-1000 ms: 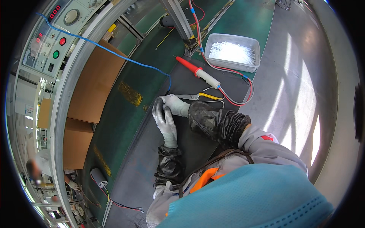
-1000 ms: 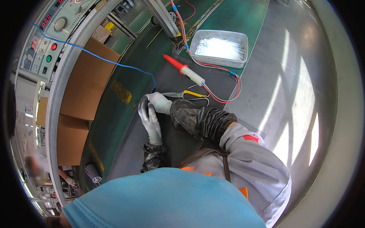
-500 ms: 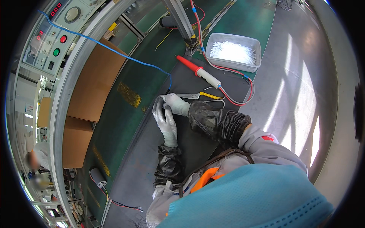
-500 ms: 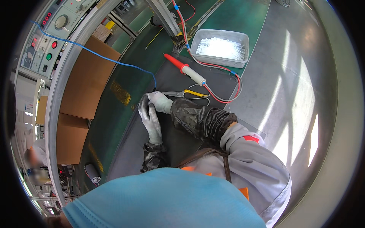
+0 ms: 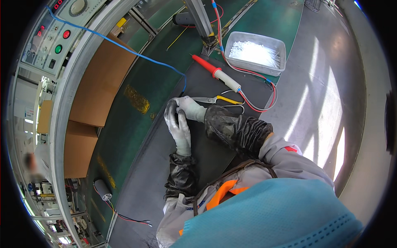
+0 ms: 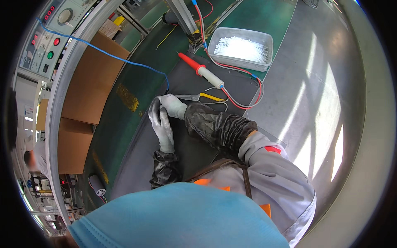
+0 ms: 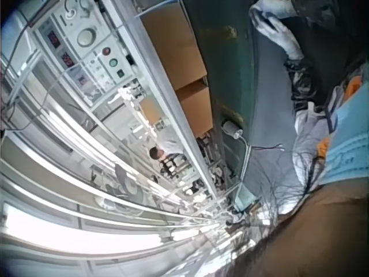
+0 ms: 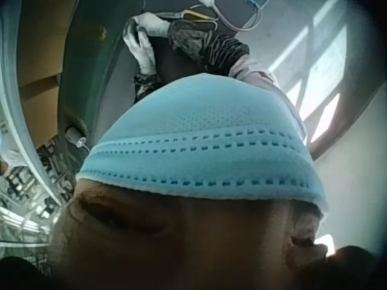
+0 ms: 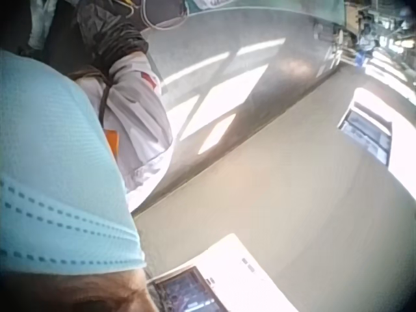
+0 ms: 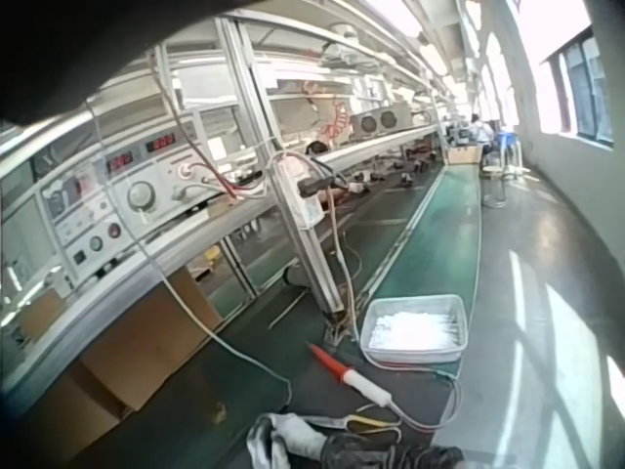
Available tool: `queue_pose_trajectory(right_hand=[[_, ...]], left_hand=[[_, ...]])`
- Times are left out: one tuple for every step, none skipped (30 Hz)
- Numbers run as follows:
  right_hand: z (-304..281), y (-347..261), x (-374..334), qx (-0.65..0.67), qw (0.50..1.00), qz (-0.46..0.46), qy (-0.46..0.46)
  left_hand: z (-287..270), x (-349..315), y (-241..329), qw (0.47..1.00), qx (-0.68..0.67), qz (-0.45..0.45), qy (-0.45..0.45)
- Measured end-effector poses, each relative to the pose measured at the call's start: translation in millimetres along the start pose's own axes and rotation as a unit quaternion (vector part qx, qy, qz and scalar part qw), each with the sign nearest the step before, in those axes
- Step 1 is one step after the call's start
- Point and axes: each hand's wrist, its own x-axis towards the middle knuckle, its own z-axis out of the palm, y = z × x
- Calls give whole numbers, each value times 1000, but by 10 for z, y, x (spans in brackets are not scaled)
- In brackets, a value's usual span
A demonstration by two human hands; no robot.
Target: The worker is assembling and wiring an electric motor on a production line, using tools to secure connections.
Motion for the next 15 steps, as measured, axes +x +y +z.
queue_pose_trajectory(right_hand=[[-1,1,2,16,1000,6,-2],[-1,1,3,-6,1000,-12,10],[2,0,9,-5,1000,-10,6],[-1,6,10,-21,1000,-16,7],[-2,10,14,-37,999,-21,9],[0,10,20,-37,999,-23,8],[-1,18,19,-37,999,-20,6],[1,22,20,-33,999,-21,6],[2,23,22,-30,999,-21,7],[6,42,23,-32,999,-33,11],[10,57,24,-32,999,-31,9],[14,71,27,-33,999,-32,10],[15,78,28,-33,999,-33,11],[17,83,29,-34,999,-32,11],[18,88,27,-33,999,-27,12]], left_hand=[[-6,4,-3,1000,6,7,-2],[-8,8,-5,1000,7,3,0],[-8,15,-8,1000,10,6,1],[3,17,-18,1000,10,9,0],[10,20,-33,1000,10,5,-1],[11,25,-48,1000,14,0,0],[19,25,-55,1000,17,-5,0],[21,23,-60,1000,17,-8,-1],[18,21,-64,1000,17,-6,-1],[19,21,-61,1000,17,-3,-1],[21,21,-56,1000,16,-5,-2],[22,23,-48,1000,18,-2,-5],[23,26,-40,1000,20,0,-7],[25,27,-34,1000,19,0,-8],[27,28,-30,1000,19,0,-7]])
